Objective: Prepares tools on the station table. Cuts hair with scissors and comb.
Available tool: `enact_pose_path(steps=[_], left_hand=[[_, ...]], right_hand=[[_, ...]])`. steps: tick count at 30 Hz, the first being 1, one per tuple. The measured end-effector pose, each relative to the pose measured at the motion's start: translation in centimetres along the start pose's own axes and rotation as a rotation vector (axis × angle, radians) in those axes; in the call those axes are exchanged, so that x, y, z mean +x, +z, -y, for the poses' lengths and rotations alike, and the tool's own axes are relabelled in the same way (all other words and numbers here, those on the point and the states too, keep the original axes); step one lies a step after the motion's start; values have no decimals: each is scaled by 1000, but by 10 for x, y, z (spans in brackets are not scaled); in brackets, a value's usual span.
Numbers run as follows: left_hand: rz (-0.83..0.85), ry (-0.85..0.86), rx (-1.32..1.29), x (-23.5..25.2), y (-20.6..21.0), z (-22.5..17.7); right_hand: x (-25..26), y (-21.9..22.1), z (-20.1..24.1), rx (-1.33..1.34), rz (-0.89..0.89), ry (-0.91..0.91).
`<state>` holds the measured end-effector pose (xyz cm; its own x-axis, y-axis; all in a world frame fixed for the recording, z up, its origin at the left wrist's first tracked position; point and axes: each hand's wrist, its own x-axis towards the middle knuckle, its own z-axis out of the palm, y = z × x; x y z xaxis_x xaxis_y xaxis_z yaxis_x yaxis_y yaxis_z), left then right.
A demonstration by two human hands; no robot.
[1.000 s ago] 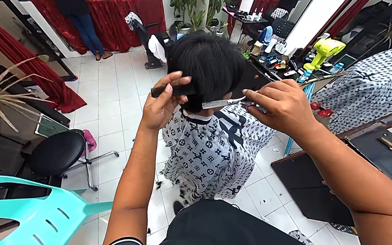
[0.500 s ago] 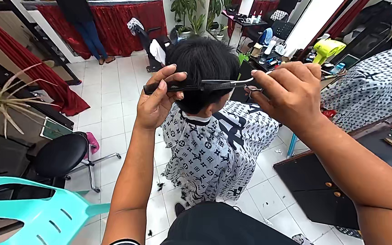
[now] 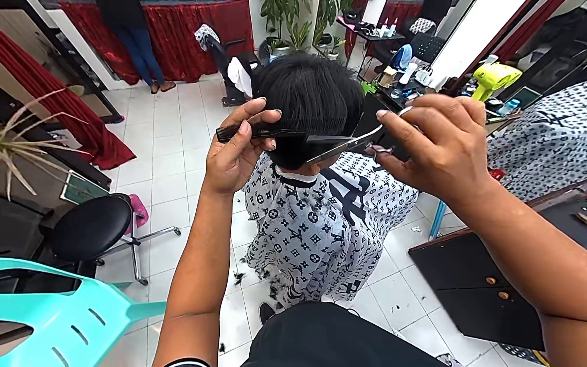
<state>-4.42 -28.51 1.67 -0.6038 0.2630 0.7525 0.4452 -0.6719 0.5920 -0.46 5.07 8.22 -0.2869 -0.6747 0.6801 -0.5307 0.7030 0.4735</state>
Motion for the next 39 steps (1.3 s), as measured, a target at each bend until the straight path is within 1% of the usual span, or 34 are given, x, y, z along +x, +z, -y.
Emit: enact_pose_path(steps=[4,8,12,14,17,22,26,30,34,35,37,39], left_hand=[[-9,-5,11,-1,1,2],[-8,1,10,-2,1,2],[-3,1,6,-5,-2,2],[0,5,-1,-4,-1,2],[-6,2,7,-5,-2,1],[-7,1,-4,-6,-1,0],[-3,0,1,-6,-1,0],[7,4,-6,-7,-1,-1],[12,9,8,-7,0,-1],[13,11,18,-7,0,-2],[16,14,23,-7,-1,-3],[19,16,23,-7,-1,-3]], right_hand=[[3,0,-2,-28,30,19],[0,1,-1,29,-35,-19],[3,1,-2,-10,42,23],[2,2,-1,-4,20,14],[-1,3,1,25,-62,-25],[2,1,0,-5,5,7],[0,3,2,23,-64,-18],[4,0,2,6,28,5],[2,2,3,33,-57,-18],[3,2,3,40,-55,-14],[6,0,4,28,10,2],[7,-1,4,32,18,-4]])
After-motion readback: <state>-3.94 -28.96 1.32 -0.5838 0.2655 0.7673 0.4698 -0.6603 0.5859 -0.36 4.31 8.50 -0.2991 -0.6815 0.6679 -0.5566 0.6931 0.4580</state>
